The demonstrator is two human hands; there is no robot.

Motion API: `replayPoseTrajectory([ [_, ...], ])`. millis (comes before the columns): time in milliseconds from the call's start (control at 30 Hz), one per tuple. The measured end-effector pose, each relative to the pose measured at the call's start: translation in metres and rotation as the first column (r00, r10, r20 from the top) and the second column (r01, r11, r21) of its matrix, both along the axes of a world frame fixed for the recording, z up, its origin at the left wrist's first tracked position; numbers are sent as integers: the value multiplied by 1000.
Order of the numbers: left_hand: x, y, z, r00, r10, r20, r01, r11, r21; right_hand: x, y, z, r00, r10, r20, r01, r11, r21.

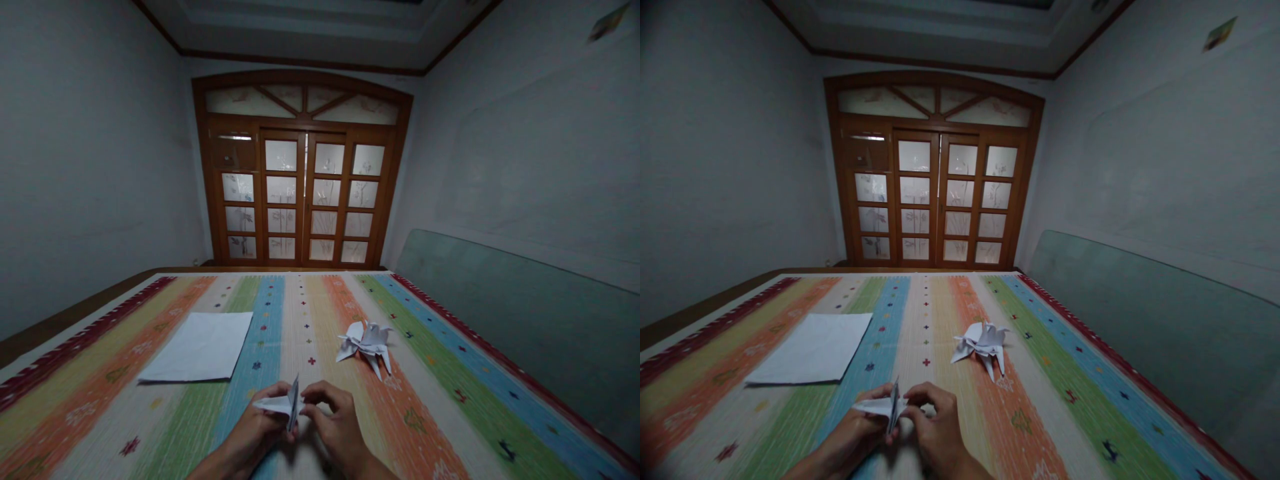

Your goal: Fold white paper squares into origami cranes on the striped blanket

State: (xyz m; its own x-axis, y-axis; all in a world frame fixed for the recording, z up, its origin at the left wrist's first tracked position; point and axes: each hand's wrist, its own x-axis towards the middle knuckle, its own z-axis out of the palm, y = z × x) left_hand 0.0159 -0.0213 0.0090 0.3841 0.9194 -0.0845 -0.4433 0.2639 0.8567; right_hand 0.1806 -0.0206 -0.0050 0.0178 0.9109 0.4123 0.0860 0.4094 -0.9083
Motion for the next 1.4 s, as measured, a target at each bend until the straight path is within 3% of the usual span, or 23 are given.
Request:
replayPoseTrajectory([
  [133,-2,1,-2,1000,1,-20,-1,1000,7,0,2,-1,1000,23,9,-22,996,-89],
  [367,-1,-3,1,998,34,-50,-34,999,-4,0,1,-2,997,74,-1,-74,993,-87],
  [533,-1,-2,-7,999,-15,-30,14,1000,-22,0,2,-3,998,54,-22,-56,994,-94],
  [667,-1,-2,-11,999,-33,-18,32,998,-49,2,3,-4,999,48,4,-48,997,-58],
  [1067,2,-7,-3,998,-41,-37,38,996,-81,2,1,-1,998,55,36,-55,998,2],
  [1400,0,-3,-10,999,-44,-2,44,997,-56,3,2,-1,996,88,26,-89,995,50],
])
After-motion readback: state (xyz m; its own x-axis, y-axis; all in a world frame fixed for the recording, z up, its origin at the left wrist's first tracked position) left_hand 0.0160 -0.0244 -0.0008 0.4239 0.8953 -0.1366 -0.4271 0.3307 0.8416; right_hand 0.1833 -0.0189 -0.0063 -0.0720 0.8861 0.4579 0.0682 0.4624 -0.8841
